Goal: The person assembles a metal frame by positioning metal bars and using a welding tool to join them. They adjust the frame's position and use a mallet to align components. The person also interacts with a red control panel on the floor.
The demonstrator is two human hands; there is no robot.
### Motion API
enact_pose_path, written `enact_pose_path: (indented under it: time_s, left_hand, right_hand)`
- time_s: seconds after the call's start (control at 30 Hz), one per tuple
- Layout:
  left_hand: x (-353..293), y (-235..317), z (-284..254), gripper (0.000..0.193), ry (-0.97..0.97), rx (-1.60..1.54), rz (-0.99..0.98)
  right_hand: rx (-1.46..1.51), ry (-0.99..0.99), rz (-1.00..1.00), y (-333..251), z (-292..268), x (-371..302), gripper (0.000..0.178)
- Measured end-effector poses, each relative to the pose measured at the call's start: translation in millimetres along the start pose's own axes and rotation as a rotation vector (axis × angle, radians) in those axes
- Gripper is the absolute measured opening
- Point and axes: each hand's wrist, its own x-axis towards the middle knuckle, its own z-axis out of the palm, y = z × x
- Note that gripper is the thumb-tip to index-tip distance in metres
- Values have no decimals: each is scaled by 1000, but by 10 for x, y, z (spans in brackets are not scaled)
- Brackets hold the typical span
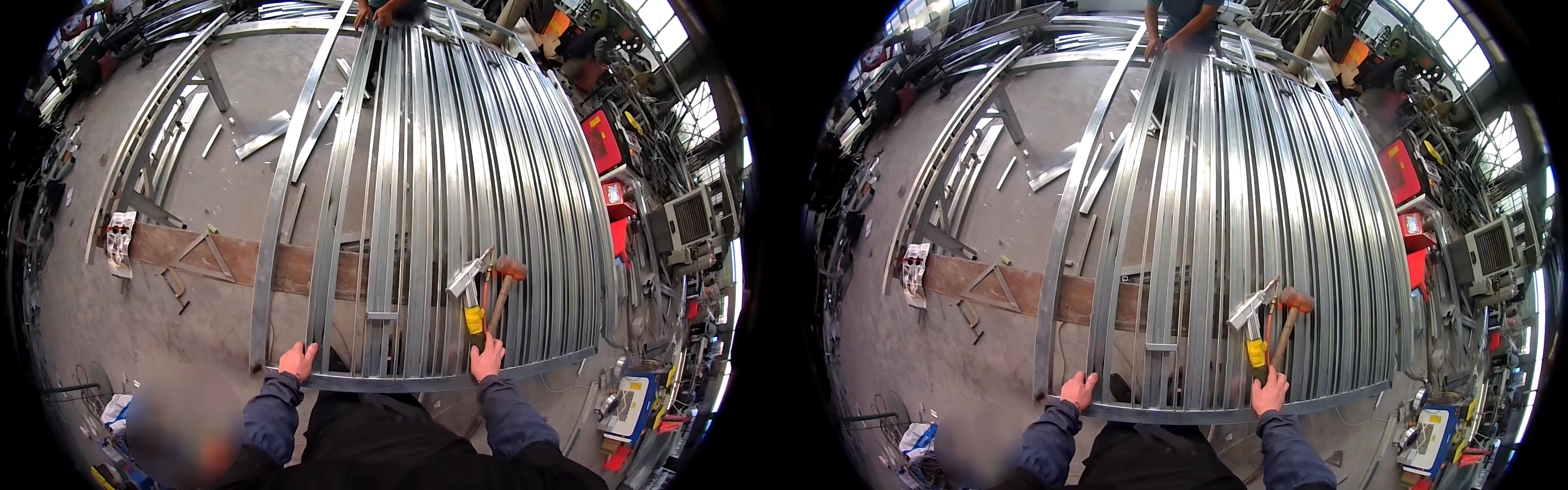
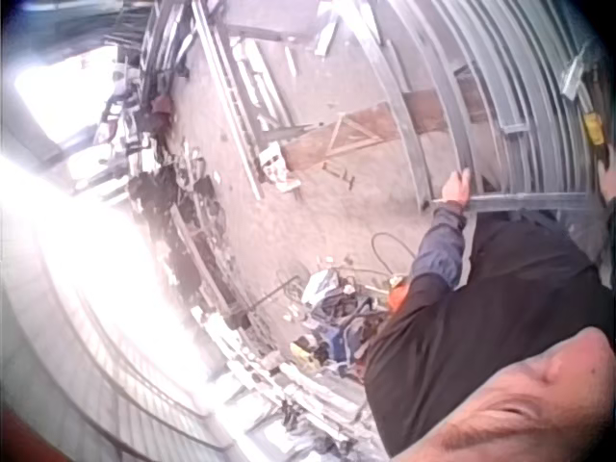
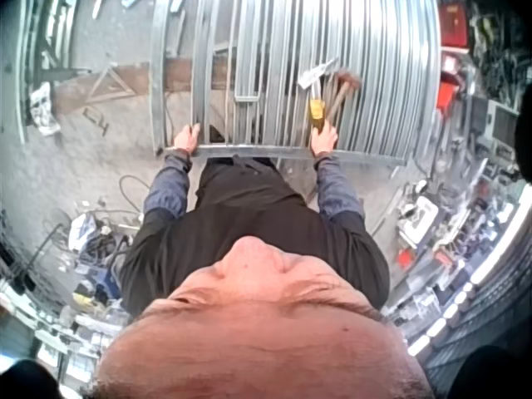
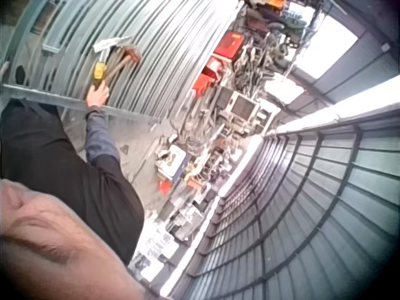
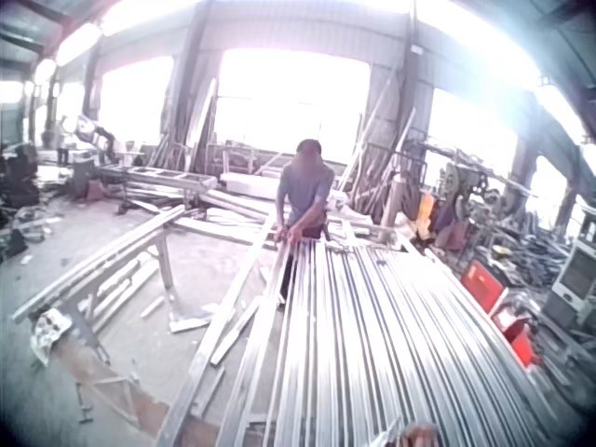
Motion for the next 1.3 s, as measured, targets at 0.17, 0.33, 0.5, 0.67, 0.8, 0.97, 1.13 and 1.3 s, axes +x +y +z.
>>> enact_pose_path:
  time_s: [0.17, 0.33, 0.5, 0.67, 0.8, 0.97, 1.13, 1.3]
  left_hand:
    - [26, 3, -23, 66, -37, -5, 12]
    - [92, -29, 2, 65, -63, -54, 20]
    - [68, -1, -29, 66, -80, -14, 25]
    - [40, 28, -4, 66, -58, -17, 29]
    - [68, 17, -3, 67, -34, -19, 29]
    - [28, 49, -75, 66, -88, -53, 3]
    - [-63, 13, -82, 73, -130, -22, 81]
    - [-150, -24, 25, 79, -61, -29, 117]
  right_hand:
    - [2, -14, 20, 3, -4, -13, 65]
    - [-14, -32, 18, 22, 13, 4, 65]
    - [-27, -36, 14, 30, 28, -4, 65]
    - [-37, -63, 28, -1, 22, -11, 66]
    - [-50, -67, 14, -15, 28, -6, 66]
    - [-85, -22, -36, 56, 93, 0, 64]
    - [-52, 65, -92, 1, 18, -32, 64]
    - [66, 26, -428, -735, -301, -173, 54]
